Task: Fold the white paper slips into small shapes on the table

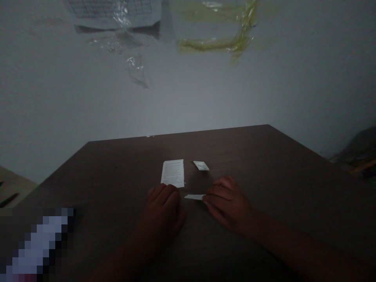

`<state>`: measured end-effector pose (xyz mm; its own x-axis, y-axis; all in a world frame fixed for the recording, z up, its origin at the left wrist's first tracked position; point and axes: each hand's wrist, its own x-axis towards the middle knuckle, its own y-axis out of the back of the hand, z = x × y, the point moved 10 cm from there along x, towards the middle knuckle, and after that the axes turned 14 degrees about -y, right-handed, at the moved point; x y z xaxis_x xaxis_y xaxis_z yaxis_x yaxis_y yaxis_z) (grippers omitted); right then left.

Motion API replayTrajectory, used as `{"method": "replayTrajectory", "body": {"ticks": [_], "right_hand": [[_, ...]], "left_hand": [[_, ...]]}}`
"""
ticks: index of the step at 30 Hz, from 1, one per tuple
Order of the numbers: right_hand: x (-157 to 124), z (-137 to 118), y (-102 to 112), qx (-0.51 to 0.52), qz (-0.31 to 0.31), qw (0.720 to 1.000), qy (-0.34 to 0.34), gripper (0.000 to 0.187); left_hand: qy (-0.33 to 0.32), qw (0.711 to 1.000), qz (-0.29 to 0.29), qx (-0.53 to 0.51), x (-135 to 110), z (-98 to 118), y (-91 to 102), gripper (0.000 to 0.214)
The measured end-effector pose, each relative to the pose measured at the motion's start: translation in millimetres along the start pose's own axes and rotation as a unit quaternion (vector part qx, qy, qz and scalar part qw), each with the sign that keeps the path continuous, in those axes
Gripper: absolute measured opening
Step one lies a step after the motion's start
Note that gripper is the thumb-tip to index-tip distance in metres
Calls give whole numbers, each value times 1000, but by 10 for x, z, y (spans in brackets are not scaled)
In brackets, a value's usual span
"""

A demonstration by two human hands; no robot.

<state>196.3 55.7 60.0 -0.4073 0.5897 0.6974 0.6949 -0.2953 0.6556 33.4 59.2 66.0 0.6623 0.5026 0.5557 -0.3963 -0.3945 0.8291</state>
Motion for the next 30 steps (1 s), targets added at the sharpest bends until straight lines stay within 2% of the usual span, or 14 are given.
{"method": "replayTrajectory", "body": {"ticks": [2,5,10,14,19,22,25,30], "right_hand": [[-11,-55,-26,-2,-1,1000,7,12],[-21,-160,-85,0,-13,1000,13,11],[-17,-266,-77,12,-6,1000,23,19],[-10,-261,-31,8,1,1000,23,16],[-13,-177,6,3,0,1000,14,8],[-14,-133,16,2,9,1000,8,9],[-9,-141,-23,-9,8,1000,4,11],[-20,-241,-101,-13,-2,1000,10,16]], "left_hand": [[-28,999,20,-20,28,140,12,22],[-41,998,13,-35,69,304,-46,30],[-47,998,19,-23,90,389,-81,31],[-32,999,22,-2,68,292,-58,30],[-10,999,-30,38,14,34,-60,24],[3,999,-19,48,-1,-25,1,22],[-16,999,37,24,31,116,97,22],[-55,998,28,-30,104,362,-4,26]]}}
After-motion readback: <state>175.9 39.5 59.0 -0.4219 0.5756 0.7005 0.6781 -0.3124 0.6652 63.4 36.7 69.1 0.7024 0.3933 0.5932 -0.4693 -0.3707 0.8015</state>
